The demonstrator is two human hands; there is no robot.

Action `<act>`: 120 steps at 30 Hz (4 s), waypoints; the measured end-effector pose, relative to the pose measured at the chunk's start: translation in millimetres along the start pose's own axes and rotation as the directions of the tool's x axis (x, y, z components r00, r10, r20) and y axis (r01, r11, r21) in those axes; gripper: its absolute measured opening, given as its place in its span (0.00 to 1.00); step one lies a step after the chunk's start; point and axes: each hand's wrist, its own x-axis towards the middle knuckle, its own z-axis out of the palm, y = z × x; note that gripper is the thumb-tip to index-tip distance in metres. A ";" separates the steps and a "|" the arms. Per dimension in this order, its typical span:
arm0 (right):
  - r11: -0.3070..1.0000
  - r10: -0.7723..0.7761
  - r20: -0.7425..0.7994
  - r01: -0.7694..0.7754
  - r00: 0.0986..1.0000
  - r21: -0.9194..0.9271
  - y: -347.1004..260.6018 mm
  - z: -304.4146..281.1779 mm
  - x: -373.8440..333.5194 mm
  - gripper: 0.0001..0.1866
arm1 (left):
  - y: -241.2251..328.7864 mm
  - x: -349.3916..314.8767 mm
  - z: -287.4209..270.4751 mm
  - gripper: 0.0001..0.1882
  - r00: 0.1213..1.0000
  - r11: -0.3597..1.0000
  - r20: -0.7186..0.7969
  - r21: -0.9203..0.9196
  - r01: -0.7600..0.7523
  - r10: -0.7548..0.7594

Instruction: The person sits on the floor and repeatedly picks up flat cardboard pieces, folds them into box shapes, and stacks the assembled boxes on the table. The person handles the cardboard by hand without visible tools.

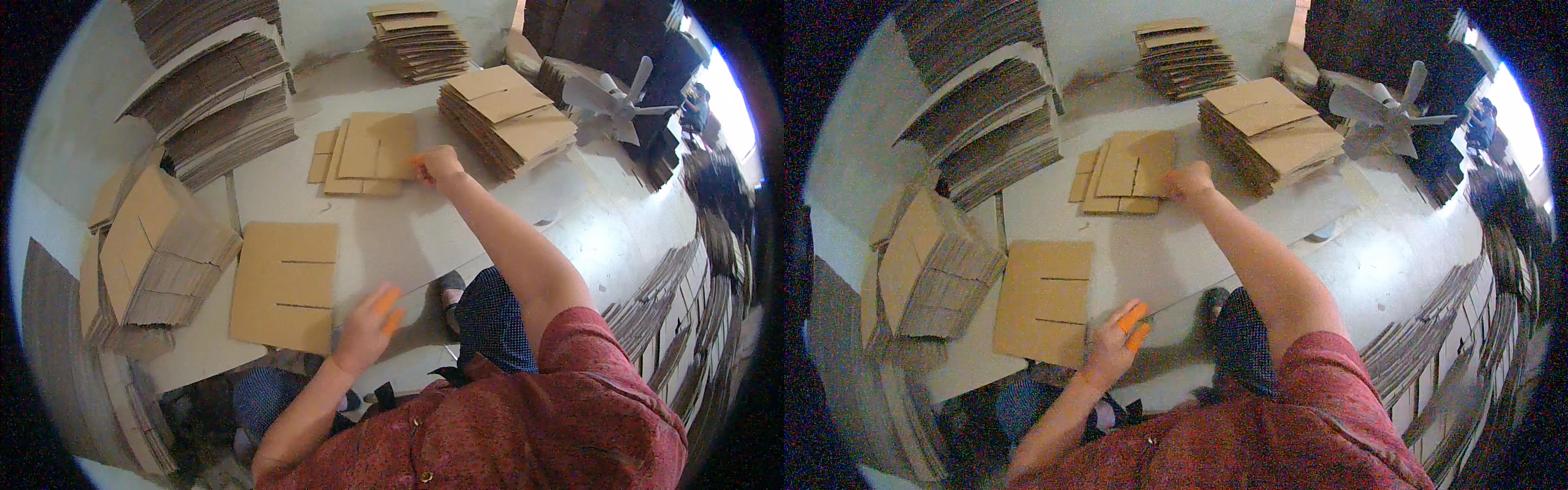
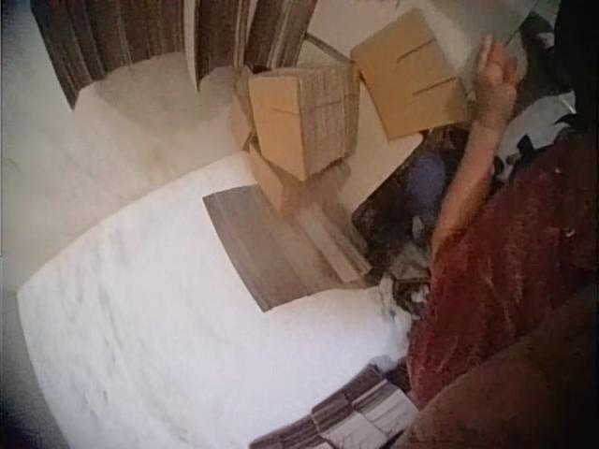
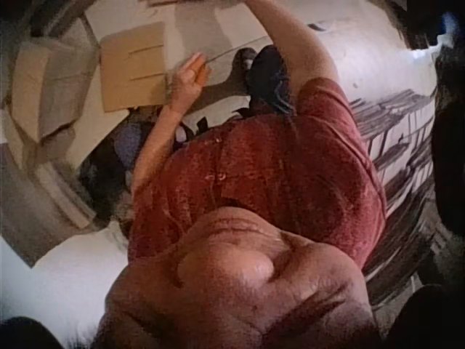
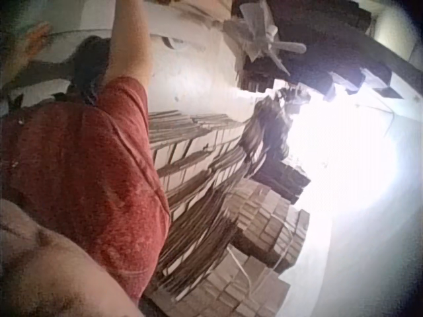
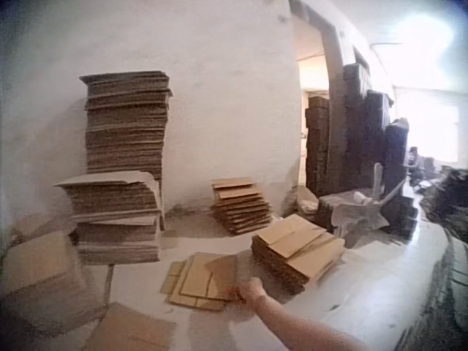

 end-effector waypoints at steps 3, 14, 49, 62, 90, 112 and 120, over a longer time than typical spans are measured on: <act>0.907 -0.199 -0.179 0.112 0.964 -0.407 -4.8 11.0 -11.9 0.12 | -6.7 2.0 -1.5 0.16 0.997 0.999 -0.066 -0.027 -0.035 0.033; 0.844 -0.522 0.080 0.527 0.849 -0.099 51.6 9.6 -1.6 0.15 | -6.9 7.3 -17.4 0.14 0.959 0.905 0.000 -0.331 0.266 -0.282; 0.796 -0.322 -0.289 0.423 0.902 0.432 -21.2 34.4 -125.4 0.07 | -113.1 198.2 -91.1 0.31 0.588 0.163 0.003 -0.960 0.230 -0.809; 0.903 -0.363 0.206 0.289 0.909 0.319 -24.9 25.7 -157.8 0.10 | -28.6 88.5 -94.2 0.26 0.825 0.755 -0.053 -0.437 0.488 -0.563; 0.534 -0.824 0.175 0.842 0.538 -0.075 -9.3 68.8 -254.5 0.06 | -32.3 22.6 -160.0 0.17 0.938 0.942 -0.213 0.135 0.307 -0.275; 0.432 -0.711 0.371 0.787 0.598 -0.441 16.2 113.3 -217.7 0.07 | 9.3 -50.0 -149.0 0.53 0.976 0.673 -0.038 -0.730 0.121 -0.216; 0.370 -0.549 0.577 0.794 0.605 -0.481 1.3 119.5 -206.9 0.16 | 23.8 -71.3 -102.4 0.23 0.896 0.969 -0.402 -0.222 0.104 -0.188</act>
